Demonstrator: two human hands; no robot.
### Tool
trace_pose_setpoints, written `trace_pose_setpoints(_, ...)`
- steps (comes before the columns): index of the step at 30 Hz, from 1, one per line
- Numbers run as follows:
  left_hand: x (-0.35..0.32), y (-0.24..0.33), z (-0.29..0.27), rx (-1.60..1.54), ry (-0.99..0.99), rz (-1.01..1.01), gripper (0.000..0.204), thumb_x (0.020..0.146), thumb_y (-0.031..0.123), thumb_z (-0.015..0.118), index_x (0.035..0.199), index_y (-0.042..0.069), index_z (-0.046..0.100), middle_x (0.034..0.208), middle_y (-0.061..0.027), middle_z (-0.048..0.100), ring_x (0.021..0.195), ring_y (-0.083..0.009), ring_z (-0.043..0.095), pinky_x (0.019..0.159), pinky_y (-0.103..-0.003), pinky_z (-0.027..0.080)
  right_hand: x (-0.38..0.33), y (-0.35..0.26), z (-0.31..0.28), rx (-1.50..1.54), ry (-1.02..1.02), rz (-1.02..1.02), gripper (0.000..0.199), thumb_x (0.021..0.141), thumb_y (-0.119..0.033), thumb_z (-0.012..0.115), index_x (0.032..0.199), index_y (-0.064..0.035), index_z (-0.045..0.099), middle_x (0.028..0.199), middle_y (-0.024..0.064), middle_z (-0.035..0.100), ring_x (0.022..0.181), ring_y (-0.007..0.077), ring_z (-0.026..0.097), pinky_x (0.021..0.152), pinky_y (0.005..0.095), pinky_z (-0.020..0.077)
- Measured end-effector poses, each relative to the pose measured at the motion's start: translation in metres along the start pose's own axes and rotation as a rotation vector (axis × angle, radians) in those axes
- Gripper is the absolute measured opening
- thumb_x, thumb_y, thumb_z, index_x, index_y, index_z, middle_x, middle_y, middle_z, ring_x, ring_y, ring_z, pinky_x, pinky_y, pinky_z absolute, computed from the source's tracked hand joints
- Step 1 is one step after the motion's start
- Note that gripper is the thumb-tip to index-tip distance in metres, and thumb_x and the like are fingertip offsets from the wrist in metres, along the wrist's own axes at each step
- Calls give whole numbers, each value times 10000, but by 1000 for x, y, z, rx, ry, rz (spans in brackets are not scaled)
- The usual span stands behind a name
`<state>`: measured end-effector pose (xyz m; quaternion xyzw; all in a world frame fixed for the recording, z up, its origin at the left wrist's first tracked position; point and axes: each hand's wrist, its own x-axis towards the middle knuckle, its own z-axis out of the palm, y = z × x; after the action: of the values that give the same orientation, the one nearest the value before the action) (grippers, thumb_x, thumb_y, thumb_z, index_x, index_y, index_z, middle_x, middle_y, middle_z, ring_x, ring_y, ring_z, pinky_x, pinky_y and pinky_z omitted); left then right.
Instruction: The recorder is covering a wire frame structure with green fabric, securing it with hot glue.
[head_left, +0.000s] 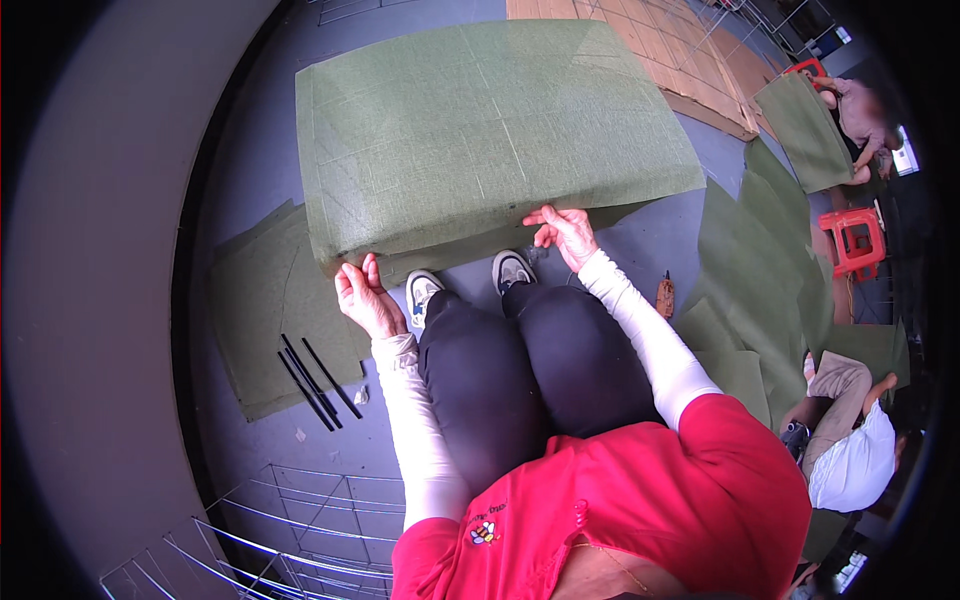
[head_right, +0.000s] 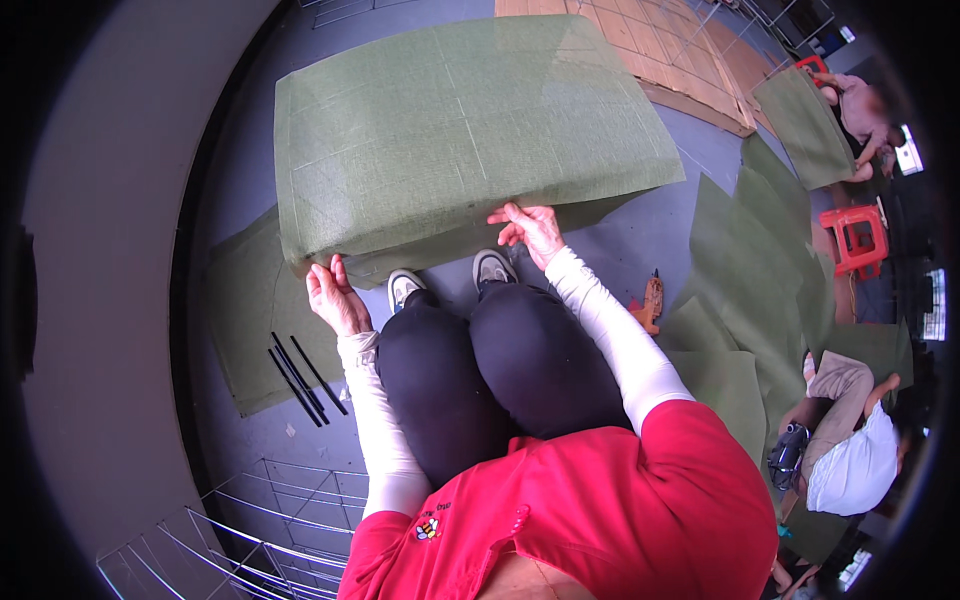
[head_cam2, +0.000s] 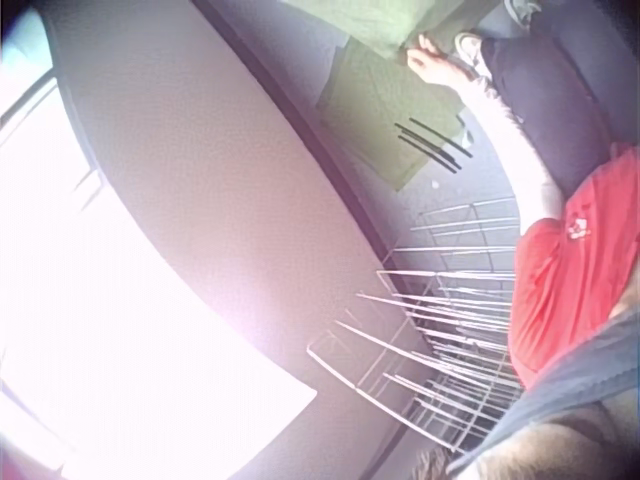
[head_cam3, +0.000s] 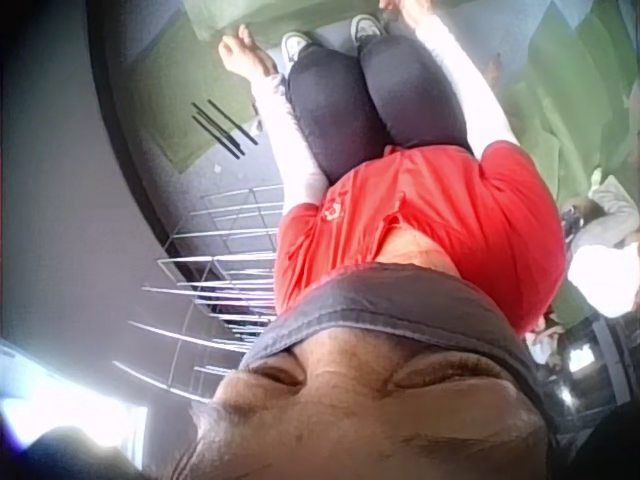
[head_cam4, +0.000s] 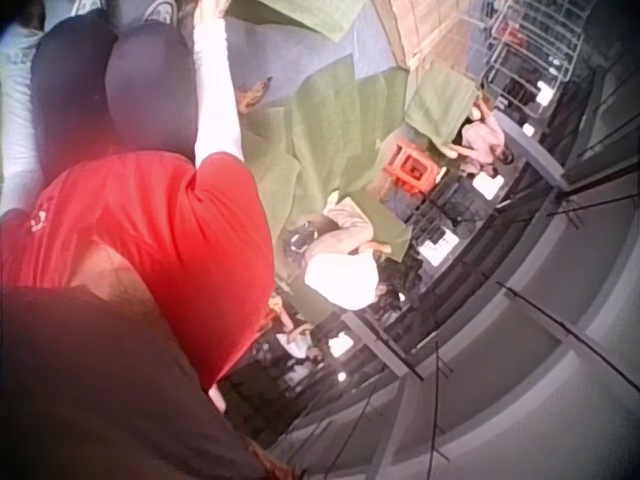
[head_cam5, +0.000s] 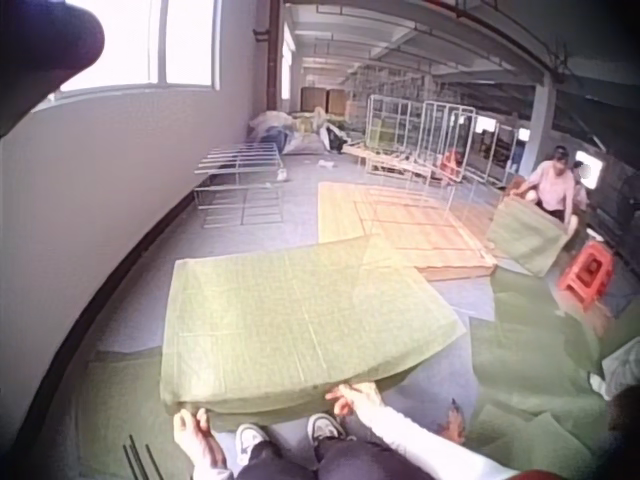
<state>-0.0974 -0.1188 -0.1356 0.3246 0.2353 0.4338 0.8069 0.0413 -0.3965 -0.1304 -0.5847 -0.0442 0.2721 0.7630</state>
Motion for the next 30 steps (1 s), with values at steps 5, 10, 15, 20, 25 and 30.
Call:
trace_pose_setpoints(5, -3, 2, 5, 1, -6, -15, 116, 895, 127, 535, 888, 15, 504, 832, -82, 592, 789, -174, 622, 714, -224, 533, 5, 11, 13, 58, -278, 117, 382, 806, -387, 635, 884, -14, 621, 1015, 162, 624, 696, 117, 599, 603, 221, 444)
trace_pose_setpoints(10, -2, 0, 2, 8, -12, -14, 118, 894, 127, 538, 883, 15, 503, 834, -87, 594, 788, -179, 625, 716, -226, 535, 18, 16, 43, 30, -237, 170, 376, 818, -398, 615, 871, -25, 625, 951, 141, 643, 682, 124, 600, 584, 222, 420)
trace_pose_setpoints(15, -2, 3, -1, 6, 1, 22, 121, 910, 128, 504, 892, 9, 493, 830, -92, 602, 751, -166, 636, 703, -225, 545, 20, 24, 48, -78, -212, 42, 344, 839, -384, 593, 850, -43, 633, 809, 90, 666, 622, 136, 612, 539, 208, 382)
trace_pose_setpoints(20, -5, 2, 1, -36, 7, -50, 135, 889, 147, 545, 887, 19, 504, 841, -75, 597, 815, -188, 624, 732, -229, 533, 22, 26, 48, -50, -179, 79, 320, 847, -361, 588, 847, -44, 633, 801, 95, 665, 614, 142, 622, 512, 212, 385)
trace_pose_setpoints(25, -19, 6, 12, 195, -40, -229, 166, 874, 165, 579, 878, 23, 492, 787, -73, 579, 772, -187, 631, 661, -246, 531, 21, 25, 47, -88, -184, 45, 301, 864, -346, 569, 836, -51, 627, 809, 93, 664, 616, 135, 621, 525, 209, 384)
trace_pose_setpoints(30, -18, -5, 36, 368, -307, -549, 252, 790, 117, 673, 942, -62, 581, 795, -113, 620, 649, -168, 614, 541, -239, 496, 21, 26, 49, -84, -195, 20, 289, 872, -325, 561, 844, -44, 624, 806, 91, 663, 617, 132, 622, 526, 209, 383)
